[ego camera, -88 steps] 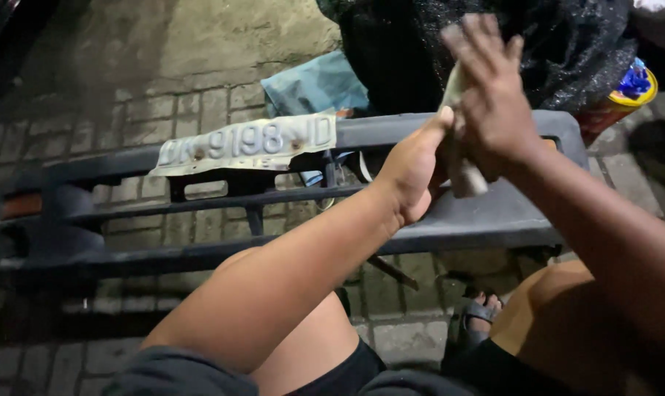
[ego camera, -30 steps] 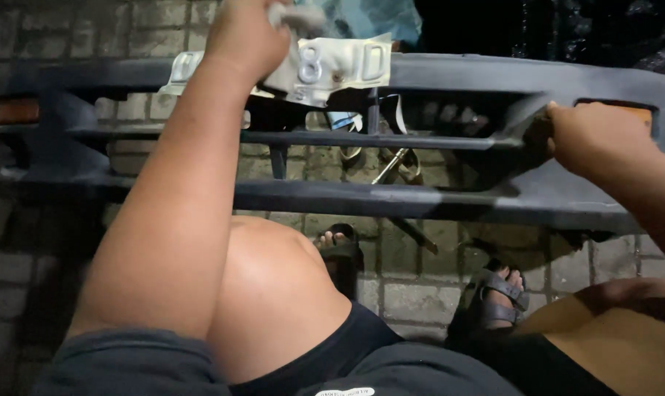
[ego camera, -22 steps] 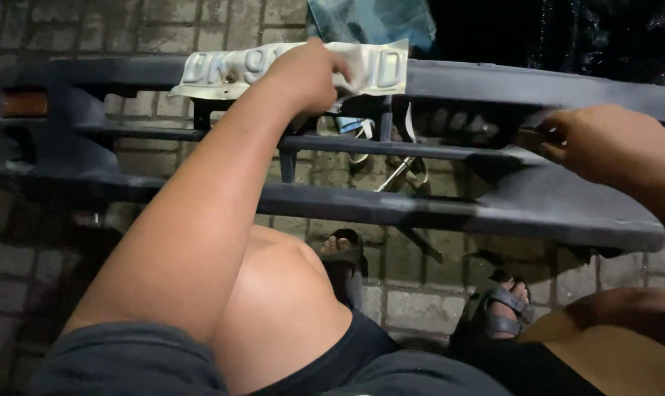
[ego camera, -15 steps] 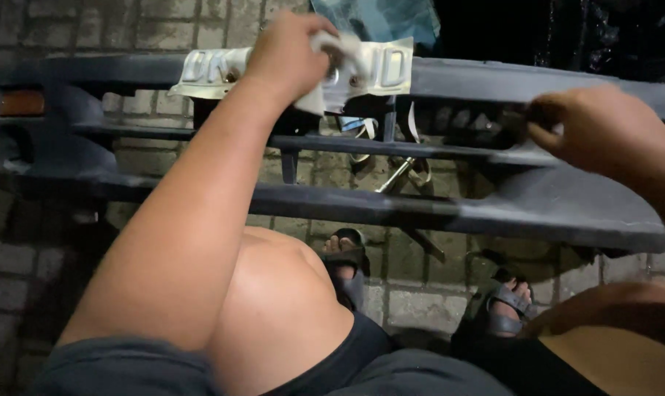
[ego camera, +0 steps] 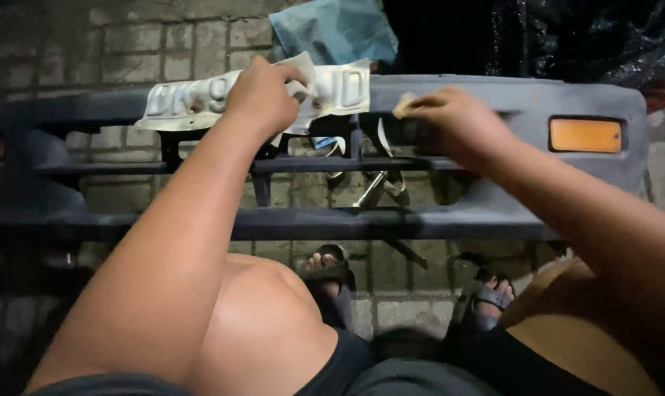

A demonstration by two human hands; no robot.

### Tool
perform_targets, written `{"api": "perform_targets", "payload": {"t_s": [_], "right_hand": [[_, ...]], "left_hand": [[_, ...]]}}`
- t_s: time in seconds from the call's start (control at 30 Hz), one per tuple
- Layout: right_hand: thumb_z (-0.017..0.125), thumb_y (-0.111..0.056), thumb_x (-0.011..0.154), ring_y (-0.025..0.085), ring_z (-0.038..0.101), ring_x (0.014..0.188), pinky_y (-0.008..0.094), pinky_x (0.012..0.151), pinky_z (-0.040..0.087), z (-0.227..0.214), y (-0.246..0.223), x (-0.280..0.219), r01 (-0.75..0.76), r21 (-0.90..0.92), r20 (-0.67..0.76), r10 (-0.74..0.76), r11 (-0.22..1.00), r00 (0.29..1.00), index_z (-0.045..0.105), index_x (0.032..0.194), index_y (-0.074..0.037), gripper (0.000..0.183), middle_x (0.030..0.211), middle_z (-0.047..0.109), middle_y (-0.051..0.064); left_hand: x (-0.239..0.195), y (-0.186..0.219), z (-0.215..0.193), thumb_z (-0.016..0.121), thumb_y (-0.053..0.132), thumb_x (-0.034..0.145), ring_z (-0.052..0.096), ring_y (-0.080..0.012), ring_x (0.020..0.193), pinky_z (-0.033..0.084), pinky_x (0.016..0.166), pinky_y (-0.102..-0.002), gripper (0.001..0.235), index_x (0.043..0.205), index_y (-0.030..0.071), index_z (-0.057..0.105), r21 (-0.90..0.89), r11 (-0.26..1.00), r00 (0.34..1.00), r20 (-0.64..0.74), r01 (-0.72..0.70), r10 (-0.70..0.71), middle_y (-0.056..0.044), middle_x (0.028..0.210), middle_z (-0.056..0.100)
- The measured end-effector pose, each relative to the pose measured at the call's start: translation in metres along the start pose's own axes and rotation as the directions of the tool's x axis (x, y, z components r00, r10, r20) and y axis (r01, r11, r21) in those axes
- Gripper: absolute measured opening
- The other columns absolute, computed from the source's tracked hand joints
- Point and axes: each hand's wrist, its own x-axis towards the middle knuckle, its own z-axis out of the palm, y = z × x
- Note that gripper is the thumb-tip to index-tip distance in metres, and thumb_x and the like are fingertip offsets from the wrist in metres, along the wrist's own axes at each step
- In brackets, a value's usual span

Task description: The person scrubs a detached car bumper with a white cloth and a small brush. They focus on the license plate area and the grille, wiping and scrubbing the surfaces to remove dirt.

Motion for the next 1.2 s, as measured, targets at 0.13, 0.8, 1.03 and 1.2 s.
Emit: {"api": "perform_targets", "payload": {"t_s": [0.13, 0.8, 1.03, 1.2], "right_hand": [[0.073, -0.009, 0.081, 0.035, 0.062, 0.108, 0.044, 0.09, 0.052, -0.001, -0.031, 0.001, 0.069, -0.002, 0.086, -0.069, 0.998, 0.994, 0.068, 0.132, -0.013, 0.051, 0.127, 0.068, 0.011], [0.083, -0.033, 0.07, 0.03, 0.075, 0.099, 0.044, 0.08, 0.058, -0.051, -0.051, -0.017, -0.306, -0.365, 0.512, 0.464, 0.879, 0.723, 0.067, 0.128, -0.044, 0.061, 0.113, 0.077, -0.004], [0.06, -0.025, 0.091, 0.04, 0.068, 0.093, 0.049, 0.083, 0.05, -0.06, -0.009, -0.052, -0.483, -0.128, 0.495, 0.477, 0.866, 0.726, 0.067, 0.109, -0.011, 0.023, 0.106, 0.075, 0.015], [0.061, -0.023, 0.091, 0.033, 0.074, 0.087, 0.046, 0.078, 0.054, -0.103, 0.002, -0.068, -0.425, -0.266, 0.544, 0.499, 0.865, 0.675, 0.071, 0.117, -0.023, 0.028, 0.109, 0.079, 0.008]], "left_hand": [[-0.003, 0.001, -0.001, 0.057, 0.012, 0.09, 0.06, -0.0421, 0.107, 0.05, 0.08, -0.055, 0.038, 0.115, 0.035, 0.074, -0.013, 0.999, 0.999, 0.017, 0.035, -0.034, -0.014, 0.13, 0.049], [-0.014, -0.001, -0.018, 0.071, 0.005, 0.083, 0.064, -0.0273, 0.082, 0.055, 0.069, -0.038, 0.032, 0.11, 0.017, 0.083, -0.028, 0.843, 0.64, -0.664, -0.538, 0.386, -0.006, 0.097, 0.056], [-0.057, 0.06, -0.012, 0.068, -0.004, 0.088, 0.052, -0.0163, 0.075, 0.046, 0.061, -0.026, 0.035, 0.12, 0.008, 0.075, -0.226, 0.588, 0.595, -0.569, -0.776, 0.567, -0.01, 0.106, 0.053], [-0.074, 0.101, 0.012, 0.067, -0.006, 0.088, 0.051, -0.0146, 0.075, 0.048, 0.063, -0.024, 0.051, 0.134, 0.017, 0.069, -0.303, 0.519, 0.599, -0.47, -0.8, 0.649, -0.009, 0.116, 0.049]]}}
